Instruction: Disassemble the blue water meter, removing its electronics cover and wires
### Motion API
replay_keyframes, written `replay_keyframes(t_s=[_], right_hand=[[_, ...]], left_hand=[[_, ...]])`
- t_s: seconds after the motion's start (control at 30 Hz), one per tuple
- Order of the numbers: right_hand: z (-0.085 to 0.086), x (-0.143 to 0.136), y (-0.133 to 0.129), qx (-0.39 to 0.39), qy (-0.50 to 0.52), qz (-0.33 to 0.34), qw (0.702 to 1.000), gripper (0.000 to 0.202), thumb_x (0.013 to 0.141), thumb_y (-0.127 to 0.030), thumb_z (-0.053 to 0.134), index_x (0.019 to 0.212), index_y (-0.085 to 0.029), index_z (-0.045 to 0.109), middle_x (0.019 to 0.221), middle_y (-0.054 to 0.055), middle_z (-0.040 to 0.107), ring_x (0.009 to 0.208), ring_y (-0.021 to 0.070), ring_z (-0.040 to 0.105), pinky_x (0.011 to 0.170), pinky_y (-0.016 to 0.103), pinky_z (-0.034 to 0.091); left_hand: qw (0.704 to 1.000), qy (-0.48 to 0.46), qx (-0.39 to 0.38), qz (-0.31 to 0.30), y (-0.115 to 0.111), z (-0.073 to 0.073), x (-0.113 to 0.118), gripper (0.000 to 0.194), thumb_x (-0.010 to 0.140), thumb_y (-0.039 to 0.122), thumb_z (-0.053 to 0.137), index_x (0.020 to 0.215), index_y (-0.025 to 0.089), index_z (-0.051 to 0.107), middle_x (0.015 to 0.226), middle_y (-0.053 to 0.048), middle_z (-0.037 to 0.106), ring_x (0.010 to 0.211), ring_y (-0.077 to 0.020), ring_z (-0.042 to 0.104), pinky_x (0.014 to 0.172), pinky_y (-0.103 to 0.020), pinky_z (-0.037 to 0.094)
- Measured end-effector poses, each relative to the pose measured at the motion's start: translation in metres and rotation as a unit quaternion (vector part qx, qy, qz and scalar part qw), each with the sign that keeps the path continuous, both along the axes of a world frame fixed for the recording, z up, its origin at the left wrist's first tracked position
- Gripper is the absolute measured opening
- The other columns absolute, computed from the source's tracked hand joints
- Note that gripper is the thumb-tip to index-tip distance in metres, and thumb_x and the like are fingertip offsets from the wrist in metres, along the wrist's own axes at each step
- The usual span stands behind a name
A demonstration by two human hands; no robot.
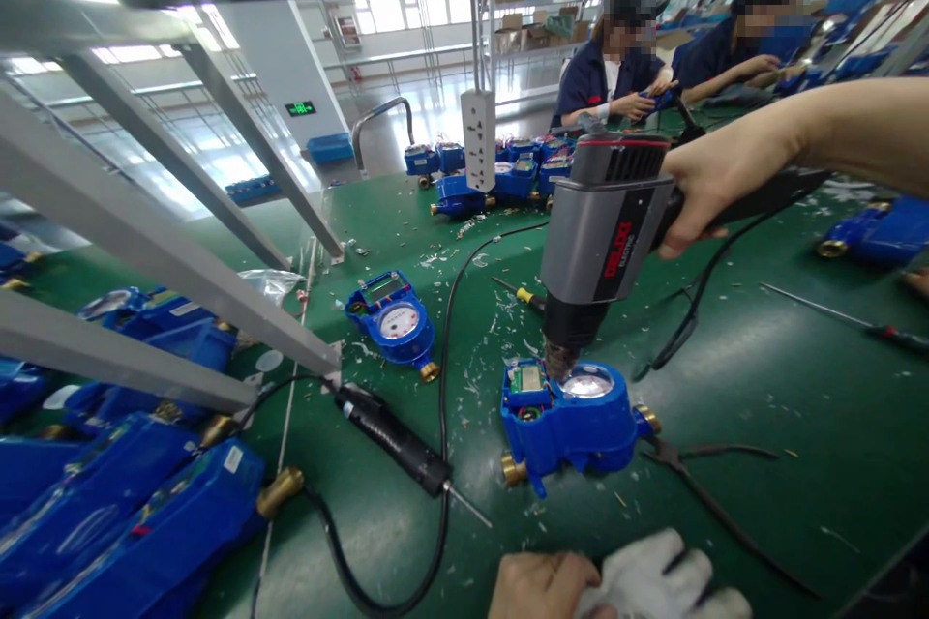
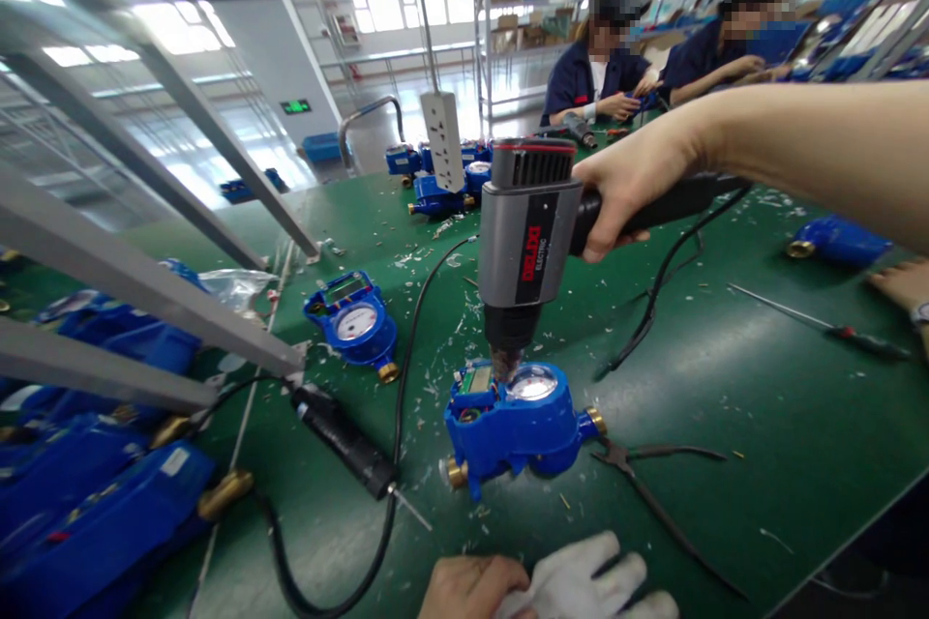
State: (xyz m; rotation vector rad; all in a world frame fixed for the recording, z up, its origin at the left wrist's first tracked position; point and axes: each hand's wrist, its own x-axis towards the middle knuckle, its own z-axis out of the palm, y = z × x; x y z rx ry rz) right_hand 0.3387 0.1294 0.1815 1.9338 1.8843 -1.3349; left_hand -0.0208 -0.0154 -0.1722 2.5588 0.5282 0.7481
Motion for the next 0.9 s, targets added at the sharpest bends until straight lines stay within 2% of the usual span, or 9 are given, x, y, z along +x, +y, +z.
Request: replay_keyframes(t_s=[0.13, 0.23, 0.47, 0.6, 0.73, 0.9], right_hand=[[0.008, -0.005, -0.005, -0.011, 0.016, 0.005, 1.000, 0.051, 0.059, -0.058, 0.080, 0.079, -0.013, 0.064, 0.062, -0.009, 0.059, 0.052, 0.0040, 0.053, 0.049, 0.017, 0.044], [0.013, -0.011, -0.005, -0.009, 0.000, 0.004, 1.000, 0.047, 0.061, -0.053, 0.080, 0.080, -0.012, 0.066, 0.065, -0.009, 0.061, 0.053, 0.0036, 0.055, 0.050, 0.015, 0.045], [0.020, -0.025, 0.001, 0.006, -0.033, 0.022, 0.999, 0.036, 0.068, -0.038, 0.079, 0.089, -0.011, 0.067, 0.066, -0.010, 0.062, 0.054, 0.0033, 0.058, 0.050, 0.014, 0.045], [0.025, -0.035, 0.004, 0.016, -0.056, 0.040, 0.998, 0.042, 0.067, -0.042, 0.078, 0.089, -0.008, 0.066, 0.063, -0.010, 0.060, 0.054, 0.0044, 0.057, 0.051, 0.014, 0.045], [0.029, -0.046, 0.005, 0.020, -0.057, 0.047, 0.997, 0.039, 0.069, -0.038, 0.077, 0.084, -0.005, 0.065, 0.059, -0.009, 0.057, 0.052, 0.0053, 0.056, 0.049, 0.014, 0.045], [0.030, -0.051, 0.007, 0.021, -0.055, 0.057, 0.997, 0.038, 0.070, -0.035, 0.076, 0.088, -0.003, 0.065, 0.062, -0.008, 0.060, 0.051, 0.0057, 0.056, 0.048, 0.014, 0.044]], left_hand=[[1.000, -0.016, 0.000, 0.022, -0.005, -0.011, -0.003, 0.048, 0.087, 0.072, 0.042, 0.077, 0.031, 0.062, 0.047, -0.001, 0.061, 0.039, -0.0164, 0.061, 0.038, -0.024, 0.050], [0.999, -0.018, -0.001, 0.028, -0.006, -0.013, -0.003, 0.050, 0.088, 0.073, 0.040, 0.077, 0.030, 0.063, 0.048, -0.002, 0.062, 0.040, -0.0172, 0.062, 0.039, -0.025, 0.052], [1.000, 0.005, 0.005, -0.021, -0.001, -0.003, 0.000, 0.047, 0.088, 0.071, 0.043, 0.080, 0.031, 0.065, 0.050, -0.002, 0.062, 0.044, -0.0162, 0.063, 0.039, -0.023, 0.049], [0.998, 0.020, 0.022, -0.061, 0.001, -0.010, 0.003, 0.045, 0.086, 0.072, 0.046, 0.083, 0.031, 0.065, 0.051, 0.000, 0.062, 0.044, -0.0158, 0.061, 0.040, -0.024, 0.048], [0.997, 0.033, 0.030, -0.066, -0.002, -0.020, 0.002, 0.043, 0.086, 0.071, 0.048, 0.085, 0.032, 0.066, 0.053, 0.000, 0.063, 0.046, -0.0164, 0.062, 0.043, -0.026, 0.050], [0.997, 0.043, 0.033, -0.060, -0.004, -0.019, -0.001, 0.038, 0.087, 0.068, 0.050, 0.085, 0.034, 0.067, 0.055, 0.000, 0.064, 0.047, -0.0166, 0.062, 0.043, -0.027, 0.049]])
